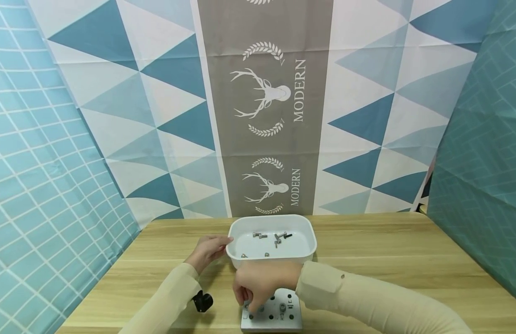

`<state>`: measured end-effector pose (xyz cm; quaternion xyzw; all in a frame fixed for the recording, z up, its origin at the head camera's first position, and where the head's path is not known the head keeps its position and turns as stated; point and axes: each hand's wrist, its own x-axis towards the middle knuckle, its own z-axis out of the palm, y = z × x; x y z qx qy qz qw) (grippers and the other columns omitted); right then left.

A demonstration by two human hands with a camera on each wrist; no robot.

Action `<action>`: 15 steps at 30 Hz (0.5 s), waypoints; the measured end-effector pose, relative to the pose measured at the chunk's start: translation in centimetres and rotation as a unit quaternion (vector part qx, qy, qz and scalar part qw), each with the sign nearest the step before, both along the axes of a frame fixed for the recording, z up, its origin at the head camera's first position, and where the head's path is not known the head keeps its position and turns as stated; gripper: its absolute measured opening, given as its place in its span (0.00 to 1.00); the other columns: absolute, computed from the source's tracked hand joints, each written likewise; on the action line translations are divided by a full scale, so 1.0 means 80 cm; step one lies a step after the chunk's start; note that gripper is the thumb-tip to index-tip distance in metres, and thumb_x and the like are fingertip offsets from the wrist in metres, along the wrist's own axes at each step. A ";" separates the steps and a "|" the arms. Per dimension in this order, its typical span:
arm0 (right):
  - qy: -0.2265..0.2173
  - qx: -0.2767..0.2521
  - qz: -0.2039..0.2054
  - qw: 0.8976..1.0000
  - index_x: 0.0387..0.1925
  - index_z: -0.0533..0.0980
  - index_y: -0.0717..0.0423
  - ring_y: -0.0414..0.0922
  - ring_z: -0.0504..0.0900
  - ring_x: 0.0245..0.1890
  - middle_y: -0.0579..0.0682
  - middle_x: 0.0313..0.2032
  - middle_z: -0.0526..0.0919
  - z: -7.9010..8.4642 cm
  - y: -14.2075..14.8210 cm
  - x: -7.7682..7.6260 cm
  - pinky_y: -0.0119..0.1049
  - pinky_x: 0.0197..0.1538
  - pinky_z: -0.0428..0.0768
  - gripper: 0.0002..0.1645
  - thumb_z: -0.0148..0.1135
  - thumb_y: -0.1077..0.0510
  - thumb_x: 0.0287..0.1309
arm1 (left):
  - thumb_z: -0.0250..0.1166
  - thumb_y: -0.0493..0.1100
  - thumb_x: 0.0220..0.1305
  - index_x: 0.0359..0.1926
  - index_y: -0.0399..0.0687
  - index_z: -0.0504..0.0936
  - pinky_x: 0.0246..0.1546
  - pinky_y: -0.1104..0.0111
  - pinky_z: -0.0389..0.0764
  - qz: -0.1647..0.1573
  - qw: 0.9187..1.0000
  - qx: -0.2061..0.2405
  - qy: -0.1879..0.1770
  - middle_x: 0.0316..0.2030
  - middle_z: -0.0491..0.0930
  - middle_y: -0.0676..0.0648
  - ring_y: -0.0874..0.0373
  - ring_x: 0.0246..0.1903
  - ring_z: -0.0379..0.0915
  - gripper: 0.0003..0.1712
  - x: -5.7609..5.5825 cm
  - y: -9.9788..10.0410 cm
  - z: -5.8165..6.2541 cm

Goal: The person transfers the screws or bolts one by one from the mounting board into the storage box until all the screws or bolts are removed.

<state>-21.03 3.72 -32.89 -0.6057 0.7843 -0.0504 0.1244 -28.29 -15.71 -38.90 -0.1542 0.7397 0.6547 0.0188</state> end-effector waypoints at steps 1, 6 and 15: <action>0.002 0.000 0.002 1.000 0.32 0.84 0.49 0.23 0.73 0.24 0.37 0.27 0.84 -0.002 0.000 0.000 0.09 0.31 0.70 0.08 0.73 0.61 0.47 | 0.70 0.39 0.58 0.48 0.31 0.82 0.33 0.75 0.82 0.001 1.000 -0.001 -0.002 0.39 0.85 0.41 0.62 0.29 0.78 0.19 0.000 0.000 0.000; -0.004 -0.009 0.006 1.000 0.32 0.84 0.50 0.18 0.69 0.23 0.38 0.27 0.85 -0.012 0.000 -0.001 0.09 0.30 0.71 0.07 0.72 0.62 0.47 | 0.70 0.38 0.58 0.48 0.30 0.82 0.32 0.76 0.81 0.004 1.000 0.006 -0.003 0.36 0.84 0.42 0.62 0.29 0.78 0.19 -0.001 0.000 -0.001; -0.069 -0.036 -0.032 0.996 0.31 0.84 0.53 0.16 0.68 0.20 0.42 0.26 0.86 -0.025 0.003 -0.008 0.13 0.28 0.75 0.07 0.69 0.67 0.48 | 0.70 0.37 0.58 0.48 0.28 0.81 0.32 0.76 0.81 0.001 1.000 0.017 0.003 0.36 0.84 0.42 0.62 0.29 0.78 0.19 -0.002 -0.001 -0.002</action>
